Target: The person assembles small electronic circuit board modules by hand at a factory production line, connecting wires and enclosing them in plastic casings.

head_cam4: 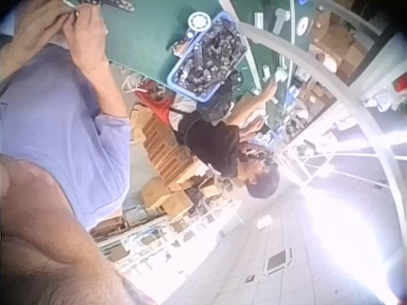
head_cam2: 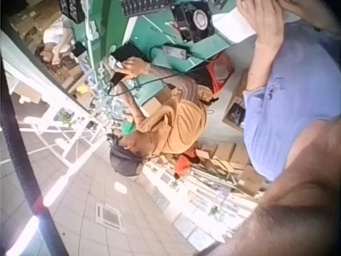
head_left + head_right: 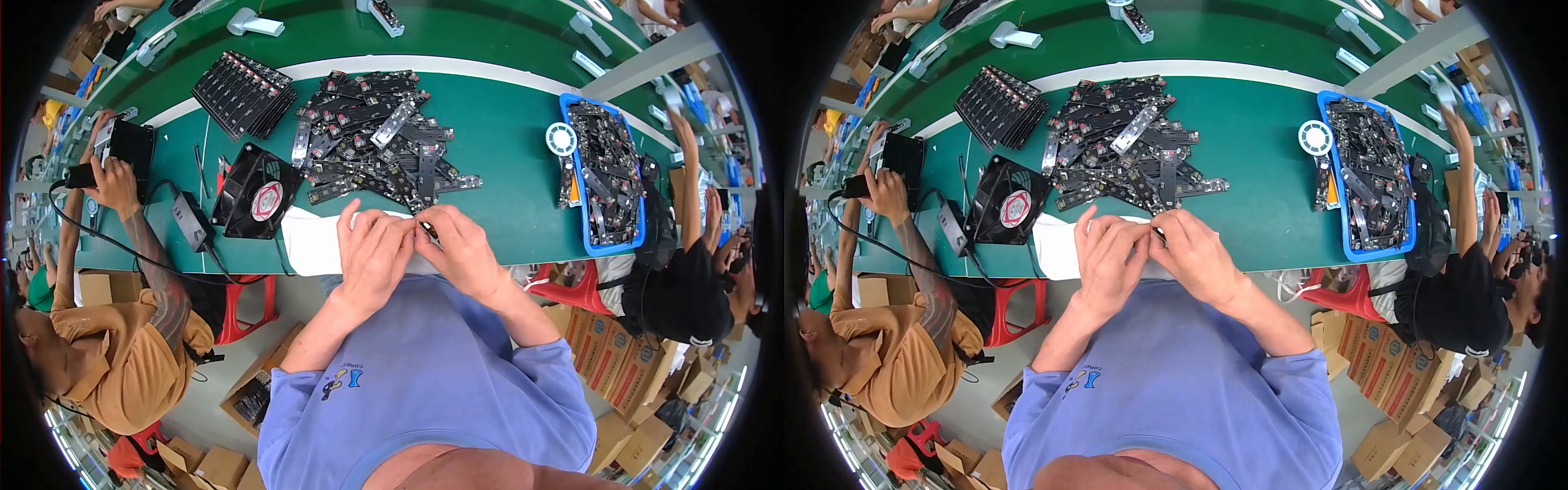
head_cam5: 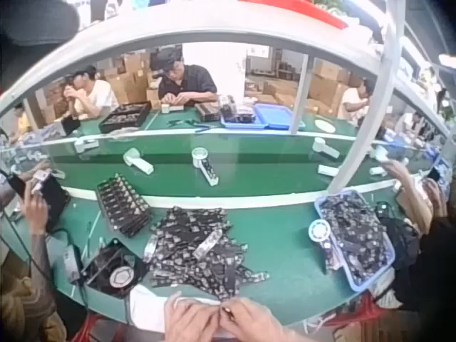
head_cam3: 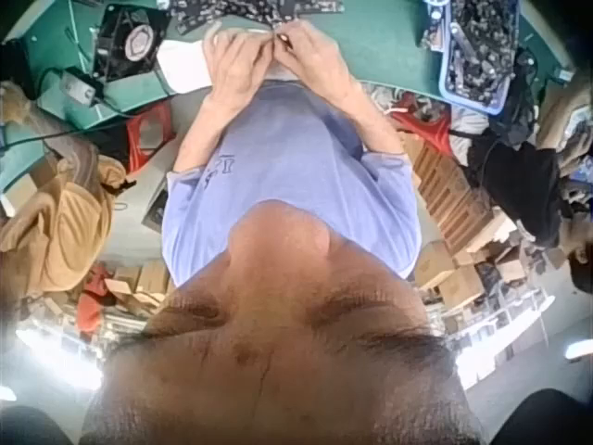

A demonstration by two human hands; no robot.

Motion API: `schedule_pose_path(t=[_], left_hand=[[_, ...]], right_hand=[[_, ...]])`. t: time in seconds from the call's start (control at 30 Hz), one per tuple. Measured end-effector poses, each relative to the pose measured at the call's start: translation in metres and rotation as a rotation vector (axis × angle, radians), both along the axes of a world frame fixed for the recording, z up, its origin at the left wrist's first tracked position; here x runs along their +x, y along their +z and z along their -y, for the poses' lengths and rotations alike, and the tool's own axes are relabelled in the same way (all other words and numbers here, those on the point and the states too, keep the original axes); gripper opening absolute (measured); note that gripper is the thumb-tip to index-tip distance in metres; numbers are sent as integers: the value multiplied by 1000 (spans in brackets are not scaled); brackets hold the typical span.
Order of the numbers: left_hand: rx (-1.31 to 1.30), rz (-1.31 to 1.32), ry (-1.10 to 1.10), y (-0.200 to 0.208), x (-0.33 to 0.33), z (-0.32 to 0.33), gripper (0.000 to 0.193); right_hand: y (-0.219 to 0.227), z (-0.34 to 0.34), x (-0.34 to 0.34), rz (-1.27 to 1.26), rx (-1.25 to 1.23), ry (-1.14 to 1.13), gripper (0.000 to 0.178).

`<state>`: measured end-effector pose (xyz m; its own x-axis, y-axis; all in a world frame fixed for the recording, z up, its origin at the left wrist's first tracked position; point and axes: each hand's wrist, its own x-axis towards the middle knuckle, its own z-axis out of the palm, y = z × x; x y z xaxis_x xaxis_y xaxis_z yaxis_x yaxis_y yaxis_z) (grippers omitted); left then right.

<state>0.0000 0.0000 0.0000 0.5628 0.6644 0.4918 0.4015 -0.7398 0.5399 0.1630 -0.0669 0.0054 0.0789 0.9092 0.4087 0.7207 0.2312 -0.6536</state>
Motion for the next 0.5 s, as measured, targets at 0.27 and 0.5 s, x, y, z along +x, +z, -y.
schedule_pose_path(t=[0.27, 0.5], left_hand=[[47, 21, 18, -2, 1, 2, 21], [54, 65, -13, -10, 0, -1, 21]], right_hand=[[-2, -1, 6, -71, -45, 40, 27], [3, -8, 12, -132, -48, 137, 25]])
